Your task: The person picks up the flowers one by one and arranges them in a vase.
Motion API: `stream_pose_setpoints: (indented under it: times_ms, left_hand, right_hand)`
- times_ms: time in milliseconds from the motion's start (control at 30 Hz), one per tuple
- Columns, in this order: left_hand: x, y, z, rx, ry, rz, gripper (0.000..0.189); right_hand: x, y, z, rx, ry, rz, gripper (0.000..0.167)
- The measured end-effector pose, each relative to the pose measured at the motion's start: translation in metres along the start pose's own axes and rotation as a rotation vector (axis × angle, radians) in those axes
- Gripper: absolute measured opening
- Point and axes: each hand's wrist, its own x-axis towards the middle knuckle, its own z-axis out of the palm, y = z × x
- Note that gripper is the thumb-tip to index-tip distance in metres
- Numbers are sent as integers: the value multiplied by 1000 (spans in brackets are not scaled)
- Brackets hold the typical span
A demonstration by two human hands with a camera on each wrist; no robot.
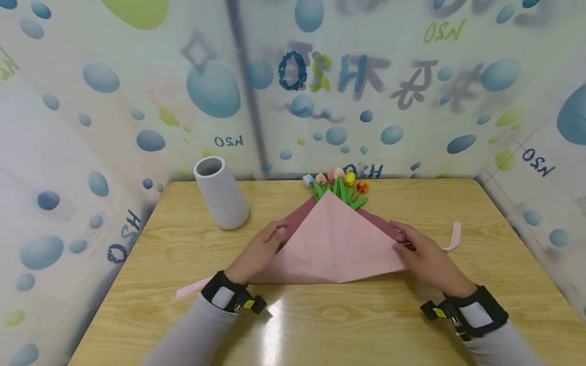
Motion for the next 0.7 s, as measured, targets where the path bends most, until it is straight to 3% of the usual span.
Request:
stream_pose_setpoints:
  times_ms: [67,133,267,400,567,700]
  left_hand:
    - [-3,-1,-6,-55,-63,-31,41]
    - [-6,-5,-12,-41,-144,-23,38]
    - [-14,-13,-20,112,-263,69,42]
    - [-23,-18,-19,275,-291,165,51]
    - [-32,-22,-11,514,-265,224,60]
    - [-36,-21,-5,541,-309,198,69]
  right_hand:
    - [-6,1,-6,77,-33,6,51]
    - [-11,4,-11,164,-70,-6,51]
    - [-21,10,-17,274,-158,-8,52]
    - [-24,16,-18,187,-228,-30,56]
    - [-24,21,-8,-15,-243,-154,64]
    - [-24,22,1,-199,-246,-186,76]
